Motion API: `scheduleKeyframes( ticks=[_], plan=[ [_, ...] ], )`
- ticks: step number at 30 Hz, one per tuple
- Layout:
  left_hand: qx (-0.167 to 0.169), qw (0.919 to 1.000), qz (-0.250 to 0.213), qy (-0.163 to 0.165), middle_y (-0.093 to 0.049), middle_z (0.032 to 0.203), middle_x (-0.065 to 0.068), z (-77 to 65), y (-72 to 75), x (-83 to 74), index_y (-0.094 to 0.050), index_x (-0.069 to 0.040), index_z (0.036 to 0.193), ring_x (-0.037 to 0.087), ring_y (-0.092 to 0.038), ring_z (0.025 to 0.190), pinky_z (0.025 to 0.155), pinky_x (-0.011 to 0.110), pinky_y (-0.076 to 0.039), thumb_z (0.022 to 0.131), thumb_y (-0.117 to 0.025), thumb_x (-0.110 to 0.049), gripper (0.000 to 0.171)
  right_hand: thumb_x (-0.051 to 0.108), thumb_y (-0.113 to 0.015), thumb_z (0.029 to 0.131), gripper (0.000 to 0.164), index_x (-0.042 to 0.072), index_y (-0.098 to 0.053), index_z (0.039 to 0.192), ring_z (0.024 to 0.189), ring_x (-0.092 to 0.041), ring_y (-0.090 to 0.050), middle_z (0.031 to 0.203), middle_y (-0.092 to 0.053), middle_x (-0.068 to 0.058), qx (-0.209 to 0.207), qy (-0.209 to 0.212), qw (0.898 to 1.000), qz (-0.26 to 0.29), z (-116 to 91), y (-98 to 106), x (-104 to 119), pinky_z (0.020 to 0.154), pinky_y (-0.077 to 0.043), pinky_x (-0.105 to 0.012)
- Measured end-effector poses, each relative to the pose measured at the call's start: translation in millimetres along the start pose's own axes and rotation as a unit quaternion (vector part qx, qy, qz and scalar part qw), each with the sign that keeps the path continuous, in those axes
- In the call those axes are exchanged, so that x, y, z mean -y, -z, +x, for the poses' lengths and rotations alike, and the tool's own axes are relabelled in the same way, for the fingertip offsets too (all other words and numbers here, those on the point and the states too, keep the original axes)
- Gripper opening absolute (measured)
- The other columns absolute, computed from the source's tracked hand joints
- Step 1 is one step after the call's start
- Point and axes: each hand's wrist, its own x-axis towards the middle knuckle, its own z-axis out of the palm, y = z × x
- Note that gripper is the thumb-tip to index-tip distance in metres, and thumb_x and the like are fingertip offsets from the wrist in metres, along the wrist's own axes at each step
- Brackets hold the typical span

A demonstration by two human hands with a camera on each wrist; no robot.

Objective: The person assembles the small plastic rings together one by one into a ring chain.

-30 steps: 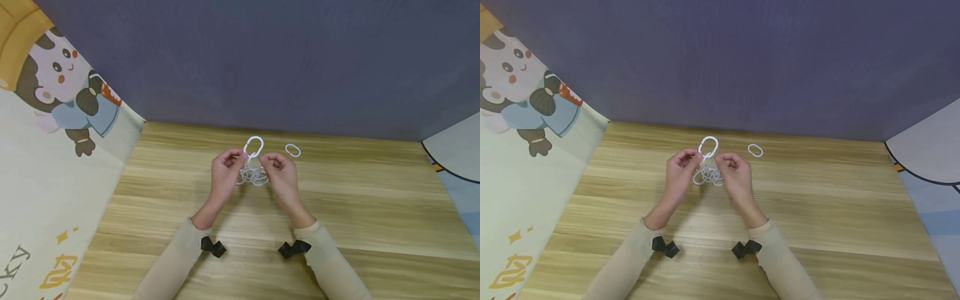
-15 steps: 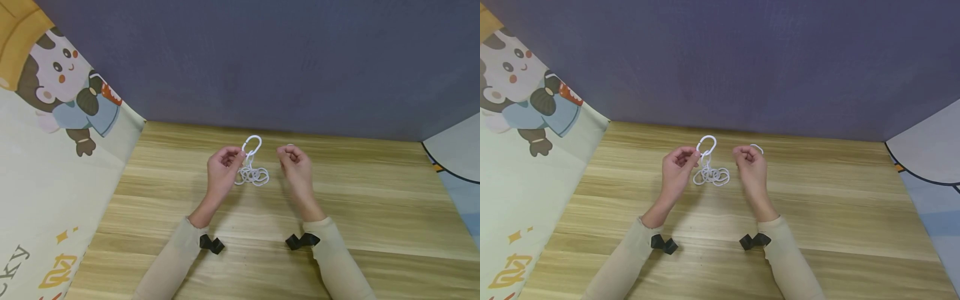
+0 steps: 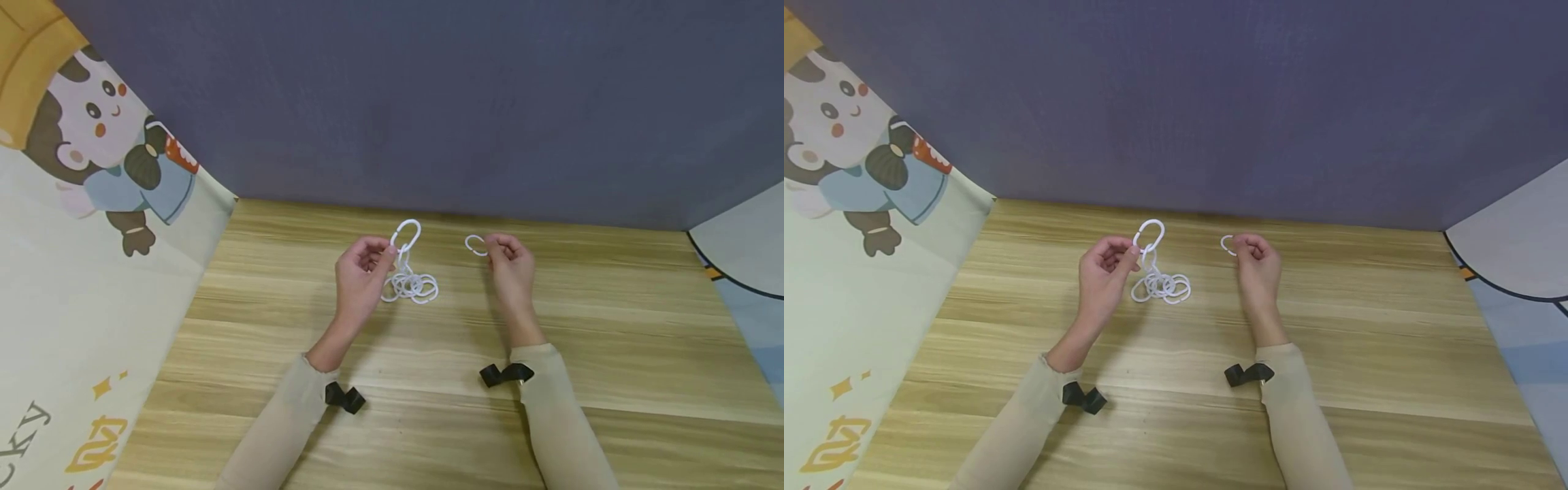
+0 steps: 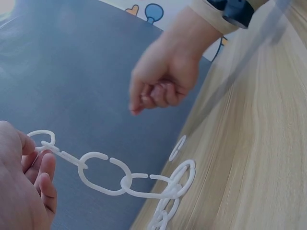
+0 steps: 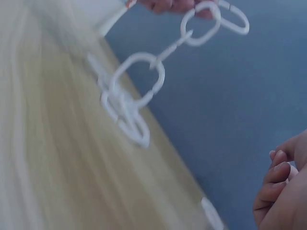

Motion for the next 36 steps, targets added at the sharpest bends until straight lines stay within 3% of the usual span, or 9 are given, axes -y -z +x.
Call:
scheduleKeyframes(
  ticks=[9,13,17,22,36],
  plan=[
    [0.000,1.0000,-0.001,-0.005,-0.078,0.095,0.023,1.0,0.1,-0.4,-0.073,0.012,0.107,0.006,-0.066,0.071,0.066,0.018,-0.055,0.099,-0.073,0.006,0.010,0.000,-0.071,0.104,0.007,-0.006,-0.073,0.101,0.062,-0.004,-0.053,0.071,-0.063,0.007,-0.018,0.002,1.000,-0.004,13.9,9.2,-27.3,0.056,-0.043,-0.014],
    [0.000,1.0000,0.005,-0.004,-0.078,0.093,0.020,1.2,0.1,-0.6,-0.073,0.011,0.107,0.006,-0.065,0.071,0.066,0.017,-0.053,0.099,-0.074,0.005,0.010,0.003,-0.072,0.104,0.011,-0.008,-0.074,0.103,0.064,-0.001,-0.054,0.072,-0.065,0.012,-0.024,0.025,0.998,-0.054,17.2,13.7,-37.1,0.058,-0.044,-0.013],
    [-0.002,0.9998,0.017,-0.002,-0.077,0.088,0.013,0.8,0.5,-0.7,-0.076,0.010,0.107,0.006,-0.063,0.072,0.066,0.017,-0.052,0.098,-0.075,0.003,0.011,0.005,-0.075,0.102,0.014,-0.008,-0.077,0.103,0.065,0.001,-0.053,0.072,-0.063,0.018,-0.040,0.065,0.989,-0.128,22.0,19.6,-46.4,0.059,-0.041,-0.012],
    [0.000,0.9997,0.023,-0.004,-0.075,0.085,0.007,-0.5,0.5,-1.0,-0.077,0.010,0.106,0.007,-0.061,0.073,0.067,0.016,-0.050,0.098,-0.077,0.002,0.011,0.005,-0.078,0.100,0.013,-0.009,-0.078,0.101,0.063,0.002,-0.051,0.071,-0.060,0.017,-0.050,0.094,0.979,-0.174,28.0,24.7,-52.7,0.056,-0.039,-0.012],
    [0.014,0.9996,0.024,-0.008,-0.076,0.089,0.014,-1.1,-0.6,-0.6,-0.077,0.010,0.108,0.006,-0.062,0.074,0.067,0.016,-0.050,0.099,-0.078,0.001,0.013,0.009,-0.080,0.098,0.011,-0.002,-0.083,0.100,0.060,0.000,-0.050,0.070,-0.059,0.012,-0.050,0.110,0.950,-0.288,41.9,28.7,-57.0,0.056,-0.038,-0.017]
  ],
)
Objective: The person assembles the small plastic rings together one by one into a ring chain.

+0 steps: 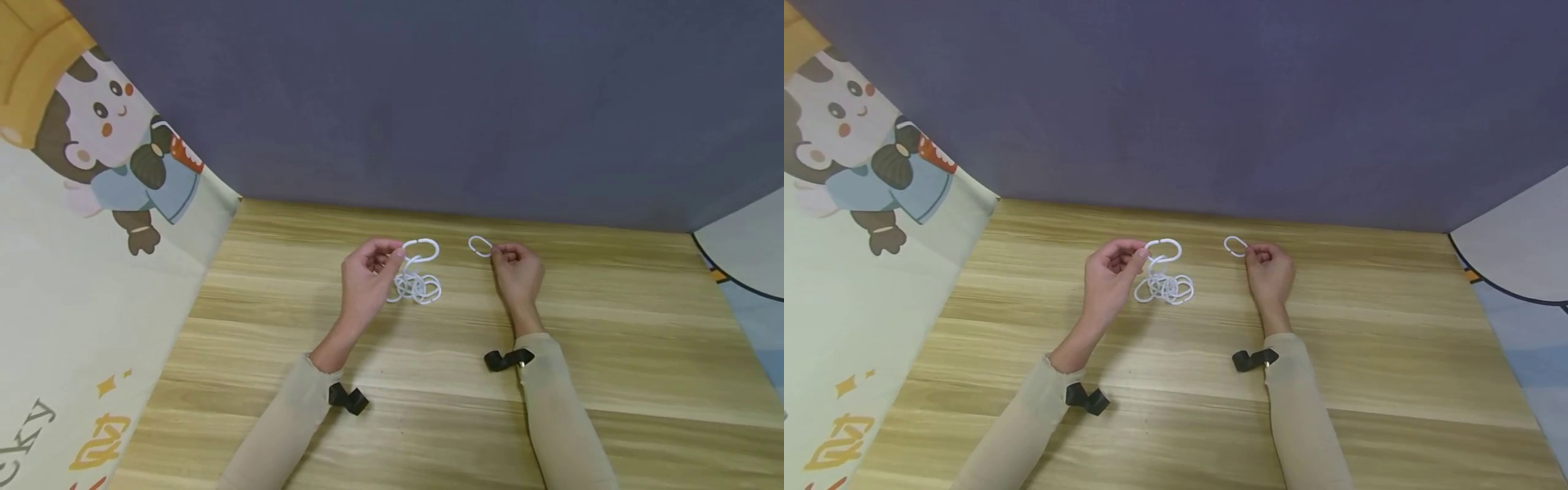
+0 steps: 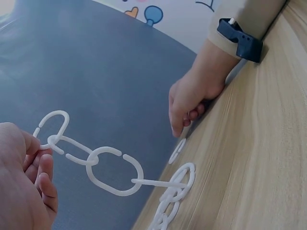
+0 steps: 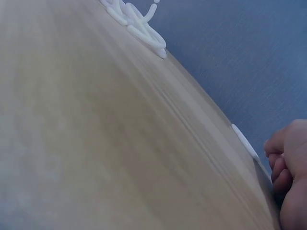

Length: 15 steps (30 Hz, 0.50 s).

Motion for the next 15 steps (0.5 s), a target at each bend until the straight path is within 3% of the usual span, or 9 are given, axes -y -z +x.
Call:
scheduleKeyframes(
  ticks=[15],
  plan=[
    [-0.003,1.0000,0.004,-0.003,-0.076,0.088,0.009,0.0,-1.5,0.9,-0.078,0.009,0.107,0.006,-0.062,0.074,0.067,0.016,-0.050,0.099,-0.078,0.001,0.012,0.014,-0.085,0.096,0.016,0.000,-0.084,0.104,0.060,0.000,-0.051,0.073,-0.067,0.003,0.026,0.016,0.999,-0.045,10.0,0.8,0.5,0.059,-0.038,-0.021]
  ],
)
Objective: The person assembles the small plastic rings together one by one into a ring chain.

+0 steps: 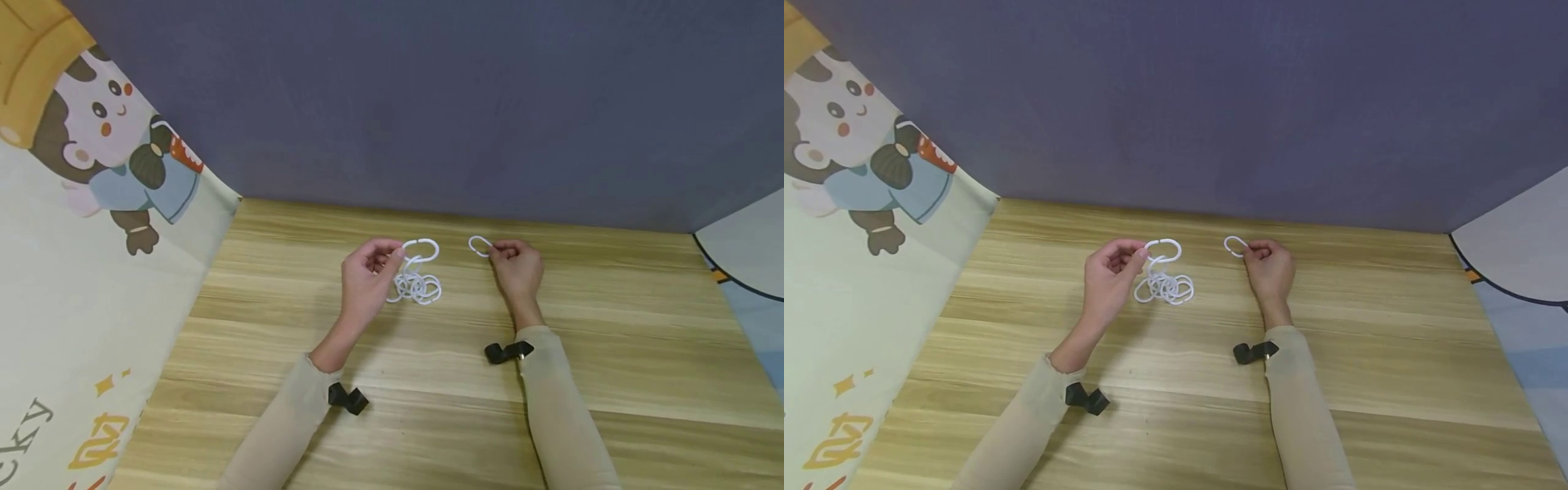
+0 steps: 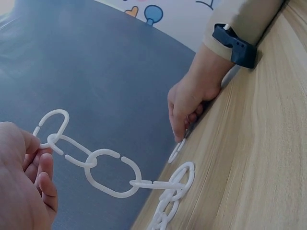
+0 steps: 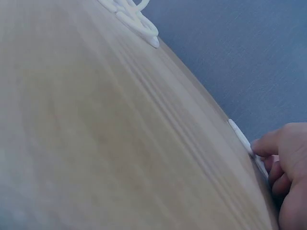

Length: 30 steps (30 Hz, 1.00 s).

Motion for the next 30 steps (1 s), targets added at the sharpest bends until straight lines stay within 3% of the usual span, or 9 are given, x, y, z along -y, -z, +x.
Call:
scheduleKeyframes(
  ticks=[9,13,19,23,30],
  plan=[
    [0.007,1.0000,-0.002,0.006,-0.075,0.088,0.008,-2.0,1.3,-0.4,-0.078,0.009,0.107,0.006,-0.062,0.075,0.067,0.016,-0.050,0.098,-0.078,0.002,0.012,0.017,-0.080,0.093,0.016,0.003,-0.086,0.100,0.060,0.002,-0.054,0.074,-0.073,0.004,0.023,-0.044,0.998,-0.041,-2.0,6.7,8.9,0.065,-0.041,-0.024],
    [0.008,0.9999,-0.002,0.009,-0.076,0.089,0.009,-3.0,1.8,-0.8,-0.078,0.009,0.107,0.007,-0.062,0.075,0.067,0.017,-0.050,0.098,-0.078,0.002,0.011,0.015,-0.077,0.091,0.015,0.004,-0.085,0.096,0.061,-0.003,-0.054,0.070,-0.069,0.006,0.024,-0.041,0.997,-0.053,-4.3,7.0,10.8,0.065,-0.041,-0.027],
    [0.011,0.9998,-0.001,0.015,-0.077,0.089,0.011,-4.5,2.6,-0.1,-0.078,0.009,0.107,0.007,-0.062,0.074,0.067,0.017,-0.050,0.098,-0.078,0.002,0.011,0.012,-0.074,0.092,0.014,0.001,-0.083,0.092,0.063,-0.012,-0.052,0.068,-0.064,0.002,0.020,-0.002,0.998,-0.059,-6.6,4.9,6.3,0.063,-0.038,-0.028],
    [0.013,0.9998,0.002,0.013,-0.077,0.089,0.012,-5.4,2.9,-0.3,-0.078,0.008,0.106,0.007,-0.062,0.074,0.067,0.017,-0.050,0.098,-0.078,0.001,0.011,0.011,-0.072,0.096,0.016,-0.002,-0.081,0.095,0.065,-0.012,-0.053,0.074,-0.067,-0.005,0.013,0.012,0.999,-0.044,-9.0,5.1,3.0,0.063,-0.038,-0.024],
    [0.020,0.9997,0.005,0.012,-0.077,0.089,0.014,-6.1,2.4,-1.8,-0.078,0.008,0.107,0.006,-0.062,0.074,0.067,0.017,-0.050,0.098,-0.078,0.003,0.010,0.007,-0.070,0.101,0.014,-0.006,-0.077,0.103,0.067,0.001,-0.053,0.086,-0.069,-0.009,0.008,-0.011,1.000,0.022,-12.7,7.5,-2.0,0.064,-0.042,-0.013]
  ],
)
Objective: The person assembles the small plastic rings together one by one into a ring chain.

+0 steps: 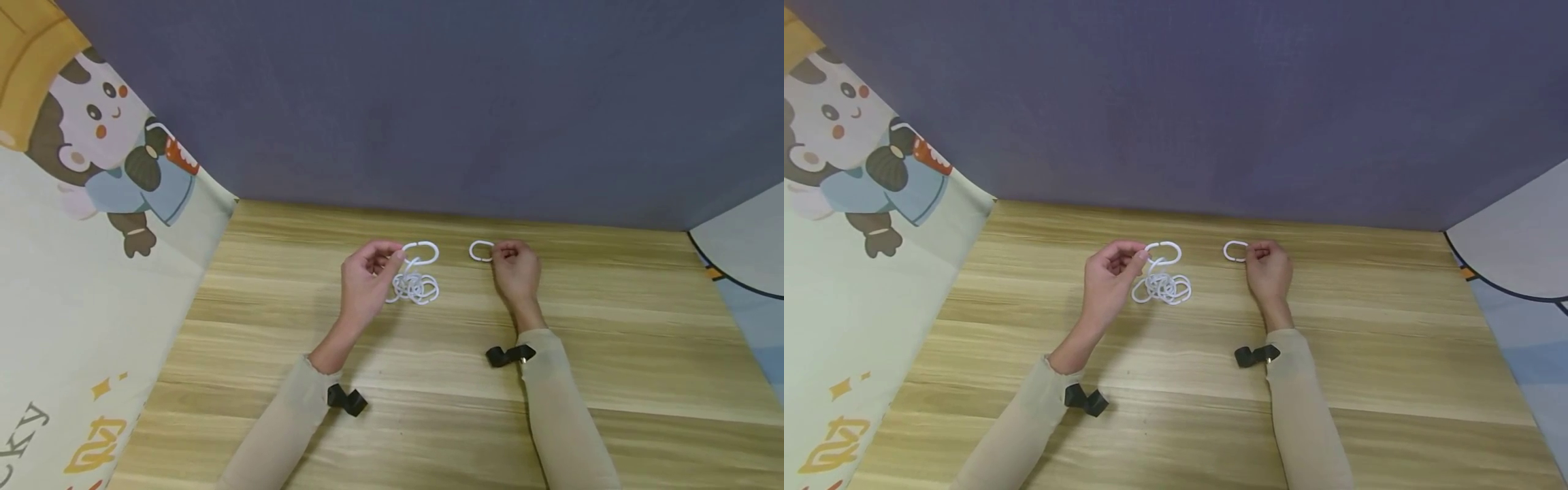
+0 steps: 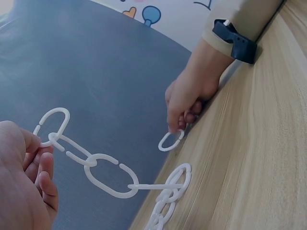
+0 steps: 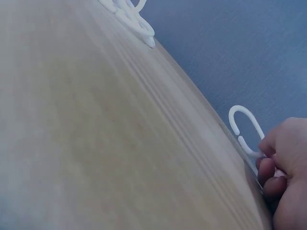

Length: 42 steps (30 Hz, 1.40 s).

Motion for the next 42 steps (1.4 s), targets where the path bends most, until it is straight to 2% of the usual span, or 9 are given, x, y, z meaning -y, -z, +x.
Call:
scheduleKeyframes(
  ticks=[5,8,11,18,24,30,34,37,42],
  plan=[
    [0.002,1.0000,-0.001,0.000,-0.076,0.088,0.013,-0.1,0.5,-1.1,-0.078,0.009,0.107,0.006,-0.062,0.074,0.067,0.017,-0.050,0.098,-0.078,0.002,0.011,0.001,-0.073,0.101,0.010,-0.008,-0.072,0.103,0.067,0.004,-0.055,0.084,-0.065,0.004,0.003,-0.018,0.997,0.078,-4.4,2.3,2.8,0.061,-0.045,-0.011],
    [0.004,1.0000,-0.002,0.001,-0.076,0.088,0.013,-0.2,0.9,-0.3,-0.078,0.009,0.107,0.006,-0.062,0.074,0.067,0.017,-0.050,0.098,-0.078,0.002,0.011,-0.001,-0.074,0.101,0.012,-0.012,-0.072,0.106,0.067,0.002,-0.057,0.080,-0.064,0.013,-0.003,-0.035,0.990,0.135,-7.6,3.3,6.8,0.061,-0.046,-0.012],
    [0.005,1.0000,-0.004,0.002,-0.076,0.089,0.013,-0.6,1.8,0.4,-0.078,0.009,0.106,0.007,-0.061,0.074,0.067,0.017,-0.050,0.098,-0.078,0.002,0.011,-0.002,-0.072,0.103,0.018,-0.015,-0.073,0.115,0.066,0.001,-0.057,0.079,-0.064,0.016,-0.008,-0.057,0.981,0.184,-11.4,4.3,11.4,0.059,-0.048,-0.012],
    [0.006,1.0000,0.000,0.001,-0.077,0.089,0.015,-2.2,4.2,-0.4,-0.078,0.009,0.106,0.006,-0.061,0.074,0.067,0.016,-0.050,0.098,-0.078,0.001,0.011,0.000,-0.072,0.106,0.023,-0.015,-0.073,0.123,0.059,-0.002,-0.054,0.080,-0.068,0.012,-0.001,-0.100,0.962,0.254,-19.2,8.6,21.9,0.053,-0.047,-0.014],
    [0.006,1.0000,-0.001,-0.002,-0.076,0.087,0.012,-3.4,7.0,-0.1,-0.079,0.008,0.106,0.007,-0.061,0.074,0.067,0.017,-0.050,0.098,-0.078,0.001,0.011,-0.001,-0.074,0.102,0.016,-0.010,-0.077,0.115,0.059,-0.004,-0.054,0.078,-0.068,0.011,-0.016,-0.099,0.958,0.270,-23.6,9.4,27.3,0.053,-0.046,-0.015],
    [0.004,1.0000,0.000,-0.003,-0.075,0.087,0.009,-2.6,5.9,1.3,-0.079,0.008,0.106,0.007,-0.061,0.074,0.067,0.017,-0.050,0.098,-0.078,0.000,0.010,-0.004,-0.078,0.099,0.014,-0.011,-0.077,0.111,0.065,-0.009,-0.061,0.082,-0.076,0.004,0.004,-0.112,0.944,0.309,-25.2,15.9,40.4,0.052,-0.049,-0.017],
    [0.003,1.0000,0.001,0.003,-0.076,0.088,0.010,-1.3,3.0,1.8,-0.079,0.007,0.106,0.007,-0.062,0.074,0.067,0.017,-0.050,0.098,-0.078,0.001,0.010,-0.002,-0.080,0.098,0.003,-0.001,-0.082,0.100,0.058,-0.010,-0.063,0.079,-0.078,0.004,0.027,-0.092,0.954,0.283,-22.3,23.0,49.5,0.051,-0.052,-0.019],
    [-0.003,1.0000,0.003,0.005,-0.076,0.088,0.009,0.0,1.3,1.7,-0.079,0.007,0.106,0.008,-0.062,0.075,0.067,0.017,-0.050,0.098,-0.078,0.000,0.010,0.000,-0.080,0.098,0.013,0.011,-0.083,0.091,0.051,-0.008,-0.060,0.076,-0.078,0.007,0.038,-0.072,0.963,0.257,-20.1,27.3,56.6,0.051,-0.053,-0.019],
    [-0.006,1.0000,0.005,0.002,-0.076,0.089,0.010,2.7,-1.8,1.2,-0.079,0.007,0.106,0.008,-0.062,0.075,0.067,0.017,-0.050,0.098,-0.078,0.000,0.010,-0.001,-0.081,0.098,0.004,0.001,-0.083,0.095,0.054,-0.006,-0.058,0.075,-0.076,0.009,0.053,-0.048,0.965,0.251,-19.2,32.6,69.8,0.051,-0.049,-0.018]
  ],
)
